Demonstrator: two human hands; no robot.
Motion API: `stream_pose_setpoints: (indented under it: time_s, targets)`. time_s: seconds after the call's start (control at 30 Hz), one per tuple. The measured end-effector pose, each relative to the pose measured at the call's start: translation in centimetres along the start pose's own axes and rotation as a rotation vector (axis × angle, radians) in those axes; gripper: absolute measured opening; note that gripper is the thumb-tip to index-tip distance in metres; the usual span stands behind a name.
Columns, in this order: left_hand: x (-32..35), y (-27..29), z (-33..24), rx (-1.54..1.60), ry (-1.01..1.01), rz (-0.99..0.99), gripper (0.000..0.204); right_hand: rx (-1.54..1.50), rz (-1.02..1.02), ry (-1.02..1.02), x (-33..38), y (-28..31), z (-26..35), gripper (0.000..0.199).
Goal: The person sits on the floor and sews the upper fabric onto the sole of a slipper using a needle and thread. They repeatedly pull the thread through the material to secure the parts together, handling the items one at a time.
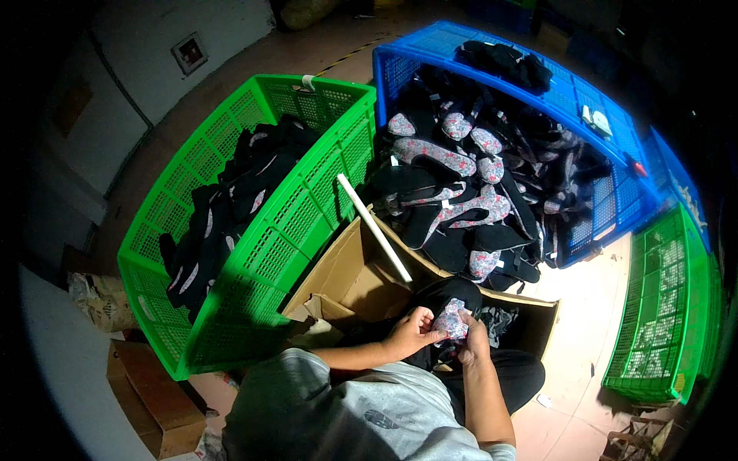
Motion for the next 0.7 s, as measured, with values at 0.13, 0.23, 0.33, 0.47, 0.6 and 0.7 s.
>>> stream_pose_setpoints:
  time_s: [0.13, 0.23, 0.33, 0.47, 0.6, 0.7]
  targets:
    - [-0.3, -0.2, -0.5, 0.005, -0.011, 0.045, 0.041, -0.001, -0.04, -0.088, -0.2, 0.5, -0.1, 0.02]
    - [-0.6, -0.3, 0.0, 0.028, -0.005, 0.062, 0.041, -0.013, -0.011, -0.123, 1.1, -0.2, 0.8, 0.023]
    - [-1.1, -0.9, 0.0, 0.123, 0.027, 0.063, 0.041, -0.008, -0.083, -0.049, 0.7, -0.1, 0.9, 0.025]
    - [-1.3, -1.2, -0.3, 0.262, 0.101, 0.058, 0.039, 0.03, -0.17, 0.085, 1.1, 0.1, 1.4, 0.023]
    - [-1.3, -1.3, -0.4, 0.385, 0.238, 0.045, 0.039, 0.018, -0.142, 0.214, 1.7, -0.4, 1.9, 0.024]
    - [-1.1, -1.2, -1.0, 0.441, 0.355, 0.029, 0.037, -0.065, -0.186, 0.274, 1.4, -0.3, 1.5, 0.017]
Point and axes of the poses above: each hand's wrist, its own x-axis away from the middle knuckle, its own y-axis out of the back of the hand, z = x × y, the point moved 5 cm from there along -x, towards the middle knuckle, and after that the axes turned 11 degrees about -z, right-handed, at the moved point
